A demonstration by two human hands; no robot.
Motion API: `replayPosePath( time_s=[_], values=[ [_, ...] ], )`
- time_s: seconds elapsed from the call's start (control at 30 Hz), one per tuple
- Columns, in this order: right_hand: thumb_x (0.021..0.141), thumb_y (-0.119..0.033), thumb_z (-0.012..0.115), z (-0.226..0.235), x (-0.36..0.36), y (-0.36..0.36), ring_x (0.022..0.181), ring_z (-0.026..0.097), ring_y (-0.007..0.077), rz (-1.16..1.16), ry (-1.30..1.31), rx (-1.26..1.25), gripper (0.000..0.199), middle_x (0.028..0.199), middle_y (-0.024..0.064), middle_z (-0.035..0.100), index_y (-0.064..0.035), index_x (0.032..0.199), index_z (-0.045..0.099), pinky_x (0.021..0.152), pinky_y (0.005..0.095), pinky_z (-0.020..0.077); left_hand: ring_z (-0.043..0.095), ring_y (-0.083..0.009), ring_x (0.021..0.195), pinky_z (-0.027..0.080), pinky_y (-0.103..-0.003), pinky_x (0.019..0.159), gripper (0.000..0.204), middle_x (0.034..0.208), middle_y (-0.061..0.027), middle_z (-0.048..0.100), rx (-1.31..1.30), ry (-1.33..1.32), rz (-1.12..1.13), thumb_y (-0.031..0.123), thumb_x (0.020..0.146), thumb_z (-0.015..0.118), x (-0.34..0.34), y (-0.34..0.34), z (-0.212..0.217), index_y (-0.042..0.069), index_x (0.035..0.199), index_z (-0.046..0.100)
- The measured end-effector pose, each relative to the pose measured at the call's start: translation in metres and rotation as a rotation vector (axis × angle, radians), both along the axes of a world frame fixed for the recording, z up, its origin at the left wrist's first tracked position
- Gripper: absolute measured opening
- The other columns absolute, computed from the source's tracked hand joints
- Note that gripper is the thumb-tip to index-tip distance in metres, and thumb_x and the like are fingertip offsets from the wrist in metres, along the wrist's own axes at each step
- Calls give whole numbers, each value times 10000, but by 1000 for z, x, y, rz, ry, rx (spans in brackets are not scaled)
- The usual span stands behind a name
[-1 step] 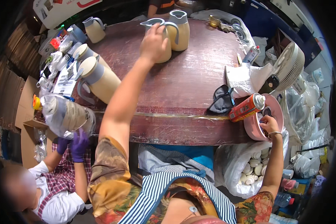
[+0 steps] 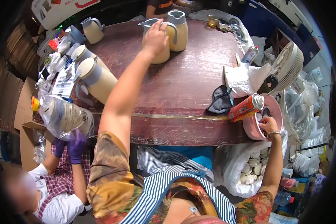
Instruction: The person assembles beige and gray plastic pitchers at a workbench. They wipe the handle area with a blue cloth, spray a lubricant onto the cloth, and then insert a small white circular seal into the pitcher's opening. The person repeats this process for several pitchers, placing the finished units on the table.
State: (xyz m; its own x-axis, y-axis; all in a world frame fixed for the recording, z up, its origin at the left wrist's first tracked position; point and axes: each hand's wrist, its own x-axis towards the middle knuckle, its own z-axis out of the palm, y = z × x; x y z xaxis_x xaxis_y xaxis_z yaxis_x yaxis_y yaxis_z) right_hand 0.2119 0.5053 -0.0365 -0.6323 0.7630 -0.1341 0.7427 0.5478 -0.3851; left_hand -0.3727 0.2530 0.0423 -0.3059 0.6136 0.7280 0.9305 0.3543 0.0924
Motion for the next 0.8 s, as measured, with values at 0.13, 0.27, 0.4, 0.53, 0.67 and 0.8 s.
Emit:
replayPosePath(
  time_s=[0.13, 0.27, 0.4, 0.53, 0.67, 0.8],
  values=[
    [706, -86, 762, 12, 5, -10, 684, 631, 153, -126, 145, -14, 153, 724, 76, 657, -12, 811, 678, 665, 297, 498, 330, -261, 1429, 245, -451, 1175, 619, 1525, -84, 390, -392, 14, 170, 167, 907, 534, -32, 59, 2, 217, 1500, 363],
    [845, -75, 692, 6, 29, 3, 666, 575, 79, -205, 532, 87, 85, 737, -1, 639, 6, 864, 672, 635, 241, 476, 479, -253, 1237, 333, -453, 1084, 443, 1218, -48, 577, -240, 174, 302, 156, 929, 528, -24, 52, -17, 299, 1348, 549],
    [865, -53, 661, 22, 27, -2, 632, 511, 29, -348, 665, -214, 100, 734, -54, 571, -89, 877, 568, 558, 191, 409, 534, -240, 1035, 450, -385, 908, 191, 991, -11, 584, -114, 343, 208, 183, 849, 600, -18, -4, -14, 247, 987, 716],
    [835, -40, 686, 15, 37, -3, 636, 521, 39, -215, 659, -185, 137, 716, -46, 557, -84, 866, 560, 535, 200, 409, 539, -270, 1002, 509, -372, 806, 151, 937, -39, 545, -130, 334, -118, 101, 757, 646, 10, -68, -2, 180, 873, 701],
    [862, -106, 722, 10, 52, 1, 606, 503, 16, -245, 693, -153, 155, 729, -79, 560, -126, 872, 569, 513, 180, 394, 535, -268, 985, 521, -355, 787, 198, 926, -43, 528, -101, 258, -368, 33, 707, 677, 76, -132, 2, 172, 848, 692],
    [975, -209, 618, 45, 41, -14, 664, 644, 99, -371, 687, 435, 184, 838, 47, 670, -51, 971, 525, 559, 223, 501, 534, -261, 977, 527, -357, 808, 241, 908, -44, 500, -73, 217, -487, 22, 674, 718, 143, -177, 6, 180, 846, 660]
  ],
)
